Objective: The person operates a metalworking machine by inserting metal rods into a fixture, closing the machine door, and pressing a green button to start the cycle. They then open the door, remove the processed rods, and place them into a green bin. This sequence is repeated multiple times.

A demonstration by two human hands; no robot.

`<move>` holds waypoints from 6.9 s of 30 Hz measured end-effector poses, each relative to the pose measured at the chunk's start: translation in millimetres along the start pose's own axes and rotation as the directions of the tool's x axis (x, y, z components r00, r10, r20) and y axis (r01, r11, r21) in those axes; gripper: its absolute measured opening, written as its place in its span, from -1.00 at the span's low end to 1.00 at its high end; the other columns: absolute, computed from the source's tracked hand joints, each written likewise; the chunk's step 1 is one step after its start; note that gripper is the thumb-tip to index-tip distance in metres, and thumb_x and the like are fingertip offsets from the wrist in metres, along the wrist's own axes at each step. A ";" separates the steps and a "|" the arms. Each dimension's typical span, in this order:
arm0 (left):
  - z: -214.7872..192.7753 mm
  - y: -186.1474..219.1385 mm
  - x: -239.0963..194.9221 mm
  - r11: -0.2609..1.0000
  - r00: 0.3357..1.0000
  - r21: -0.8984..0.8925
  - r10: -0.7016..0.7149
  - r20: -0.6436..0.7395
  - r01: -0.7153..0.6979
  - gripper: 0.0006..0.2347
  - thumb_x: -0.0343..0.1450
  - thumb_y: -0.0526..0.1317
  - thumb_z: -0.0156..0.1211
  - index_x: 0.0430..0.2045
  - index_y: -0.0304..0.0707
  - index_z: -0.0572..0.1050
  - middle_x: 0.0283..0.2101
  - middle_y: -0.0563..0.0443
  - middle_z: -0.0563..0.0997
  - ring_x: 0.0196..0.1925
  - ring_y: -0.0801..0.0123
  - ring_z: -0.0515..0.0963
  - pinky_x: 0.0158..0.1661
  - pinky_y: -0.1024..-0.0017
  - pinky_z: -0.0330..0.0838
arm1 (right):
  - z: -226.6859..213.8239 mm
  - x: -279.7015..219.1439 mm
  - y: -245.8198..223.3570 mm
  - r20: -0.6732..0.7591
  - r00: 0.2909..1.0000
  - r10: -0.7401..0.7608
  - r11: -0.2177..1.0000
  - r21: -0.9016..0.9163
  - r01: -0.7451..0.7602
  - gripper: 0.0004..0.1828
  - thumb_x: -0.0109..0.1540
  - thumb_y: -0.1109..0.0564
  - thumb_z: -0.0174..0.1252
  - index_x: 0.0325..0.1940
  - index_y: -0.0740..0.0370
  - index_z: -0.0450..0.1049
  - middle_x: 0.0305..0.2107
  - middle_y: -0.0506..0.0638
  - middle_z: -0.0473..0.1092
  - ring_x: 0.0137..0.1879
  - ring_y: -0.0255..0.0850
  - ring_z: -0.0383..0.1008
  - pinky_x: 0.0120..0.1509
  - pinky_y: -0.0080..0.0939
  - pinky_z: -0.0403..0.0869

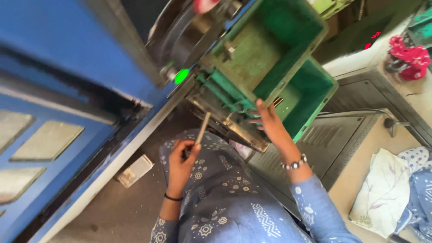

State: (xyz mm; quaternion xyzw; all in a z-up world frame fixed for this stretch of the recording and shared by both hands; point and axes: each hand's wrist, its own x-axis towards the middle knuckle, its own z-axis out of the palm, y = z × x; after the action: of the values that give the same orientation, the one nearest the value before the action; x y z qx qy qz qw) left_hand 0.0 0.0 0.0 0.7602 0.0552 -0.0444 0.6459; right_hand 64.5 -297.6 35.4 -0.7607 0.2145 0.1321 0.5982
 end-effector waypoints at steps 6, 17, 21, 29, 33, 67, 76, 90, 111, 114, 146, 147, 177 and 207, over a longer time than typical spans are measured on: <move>-20.0 23.0 -29.9 0.985 0.975 0.161 0.024 0.223 -0.061 -0.85 0.34 -0.23 0.37 -0.41 -0.29 0.53 -0.34 0.03 0.50 -0.45 0.39 0.51 -0.41 0.42 0.37 | 84.9 -111.7 -11.3 0.416 0.692 -0.590 0.269 -0.707 0.654 -0.20 -0.03 0.00 0.34 0.27 0.17 0.32 -0.06 0.13 0.39 0.23 0.18 0.38 0.29 0.30 0.23; -41.4 -69.3 -60.5 0.276 0.743 -0.798 -0.602 0.292 0.537 -0.72 0.46 0.05 0.07 -0.19 -0.16 0.39 -0.43 0.08 0.41 -0.34 0.23 0.59 -0.16 0.08 0.63 | 115.3 -134.1 21.5 0.503 0.811 -0.301 0.650 -0.514 0.560 -0.72 0.32 0.05 0.17 -0.02 0.29 0.44 -0.31 0.15 0.43 -0.15 0.09 0.47 -0.05 0.03 0.44; -46.9 -67.0 -56.3 0.137 0.755 -0.854 -0.550 0.355 0.502 -0.79 0.43 -0.06 0.12 -0.15 -0.01 0.35 -0.39 0.10 0.44 -0.17 0.07 0.66 -0.04 0.09 0.62 | 129.8 -150.7 28.0 0.476 0.786 -0.395 0.673 -0.433 0.600 -0.72 0.35 0.06 0.13 0.00 0.34 0.43 -0.27 0.18 0.45 -0.16 0.10 0.49 -0.08 -0.02 0.45; -43.3 -36.9 -56.9 0.225 0.809 -0.824 -0.439 0.390 0.520 -0.65 0.46 0.13 0.12 -0.17 -0.15 0.33 -0.29 0.03 0.55 -0.04 0.14 0.70 -0.18 0.32 0.54 | 155.0 -157.6 13.3 0.451 0.748 -0.487 0.597 -0.453 0.662 -0.71 0.28 0.14 0.23 0.03 0.33 0.46 -0.33 0.14 0.39 -0.24 0.04 0.43 -0.15 -0.06 0.41; -44.8 -42.7 -60.4 0.410 0.794 -0.741 -0.544 0.269 0.532 -0.61 0.38 0.17 0.14 -0.15 -0.12 0.42 -0.37 0.12 0.56 -0.31 0.41 0.64 -0.41 0.50 0.38 | 161.4 -159.4 12.7 0.451 0.745 -0.491 0.598 -0.448 0.665 -0.74 0.27 0.15 0.26 -0.01 0.31 0.48 -0.30 0.13 0.41 -0.25 0.01 0.43 -0.17 -0.09 0.42; -6.8 -94.0 -25.2 0.100 0.707 -0.890 -0.649 0.281 0.446 -0.73 0.43 0.05 0.27 -0.38 -0.12 0.43 -0.47 0.13 0.47 -0.48 0.46 0.46 -0.56 0.54 0.24 | 51.3 -106.0 8.0 0.025 0.908 -0.418 0.899 -0.134 0.418 -0.76 0.40 0.02 0.22 -0.19 0.25 0.46 -0.45 -0.24 0.26 -0.33 -0.45 0.21 -0.31 -0.37 0.23; 43.9 -83.5 11.0 0.081 0.693 -0.930 -0.691 0.207 0.358 -0.81 0.50 -0.05 0.17 -0.30 -0.16 0.44 -0.46 0.11 0.49 -0.43 0.41 0.50 -0.45 0.48 0.33 | -43.2 99.7 -113.7 0.294 0.930 -0.221 0.964 -0.080 0.254 -0.72 0.30 0.16 0.09 0.08 0.29 0.40 -0.40 -0.09 0.43 -0.31 -0.35 0.46 -0.30 -0.34 0.42; 98.0 -62.7 1.7 0.093 0.684 -0.970 -0.724 0.090 0.226 -0.89 0.56 -0.12 0.02 -0.24 -0.08 0.44 -0.38 0.10 0.56 -0.38 0.40 0.50 -0.41 0.48 0.36 | 21.7 229.8 -90.1 0.601 0.674 0.429 0.391 -0.797 0.461 -0.76 0.19 0.16 0.15 -0.16 0.36 0.59 -0.30 0.24 0.61 -0.21 -0.01 0.68 -0.21 -0.06 0.60; 169.5 -78.9 -14.5 0.096 0.701 -0.948 -0.696 0.153 0.302 -0.96 0.49 -0.24 0.11 -0.30 -0.15 0.46 -0.38 0.09 0.51 -0.34 0.30 0.55 -0.34 0.42 0.42 | -221.6 161.8 77.0 0.256 0.962 -0.092 0.981 -0.143 0.131 -0.81 0.25 0.15 0.13 -0.09 0.27 0.46 -0.31 0.03 0.52 -0.17 -0.13 0.59 -0.09 -0.11 0.53; 176.1 -73.4 -14.5 0.188 0.741 -0.914 -0.653 0.158 0.361 -0.96 0.49 -0.27 0.11 -0.29 -0.21 0.46 -0.35 0.05 0.55 -0.32 0.31 0.57 -0.31 0.40 0.45 | -194.1 188.6 154.5 0.405 0.905 -0.132 0.533 -0.740 0.409 -0.67 0.12 0.13 0.29 -0.04 0.20 0.52 -0.27 0.19 0.53 -0.16 0.11 0.58 -0.10 0.00 0.53; 149.2 -152.0 3.5 0.725 0.755 -0.616 -0.581 -0.304 0.310 -0.72 0.37 -0.36 0.26 -0.03 -0.31 0.50 -0.13 -0.10 0.66 -0.15 0.29 0.68 -0.16 0.37 0.57 | -174.1 189.4 194.1 0.594 0.804 -0.020 -0.265 -0.778 0.569 -0.77 0.04 0.08 0.24 -0.23 0.04 0.53 -0.27 0.13 0.52 -0.13 0.15 0.57 -0.16 0.13 0.57; 159.6 -159.4 17.2 0.884 0.793 -0.397 -0.420 -0.441 0.248 -0.71 0.35 -0.37 0.28 -0.03 -0.32 0.53 -0.12 -0.13 0.67 -0.13 0.25 0.68 -0.13 0.36 0.56 | -172.9 186.5 193.7 0.612 0.791 -0.008 -0.288 -0.759 0.584 -0.84 0.02 0.05 0.25 -0.32 0.04 0.55 -0.28 0.10 0.53 -0.11 0.14 0.57 -0.16 0.13 0.57; 17.7 -64.8 22.9 0.986 0.663 -0.137 -0.039 -0.747 -0.097 -0.90 0.53 -0.42 0.08 -0.19 -0.36 0.57 -0.22 0.05 0.66 -0.15 0.48 0.62 -0.05 0.54 0.49 | -210.3 154.8 125.9 0.276 0.880 0.387 0.444 -0.892 0.085 -0.72 0.22 -0.02 0.21 -0.12 0.20 0.56 -0.57 0.00 0.45 -0.46 -0.14 0.58 -0.34 -0.07 0.54; -127.0 14.3 118.1 0.869 0.777 0.092 0.479 -0.409 -0.487 -0.72 0.43 -0.17 0.27 -0.04 -0.25 0.45 -0.24 -0.19 0.68 -0.18 -0.01 0.71 -0.16 0.20 0.56 | 181.6 -158.7 -70.0 0.633 0.712 -0.304 0.951 0.246 0.187 -0.84 0.27 0.24 0.21 -0.10 0.39 0.49 -0.27 0.10 0.39 -0.13 -0.10 0.41 -0.01 -0.13 0.41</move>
State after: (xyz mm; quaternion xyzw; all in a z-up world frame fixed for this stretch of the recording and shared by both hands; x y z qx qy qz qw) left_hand 118.4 126.2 18.1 0.7341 -0.0038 0.2871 0.6153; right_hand -30.0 -81.9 122.5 -0.6336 -0.1052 0.2946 0.7076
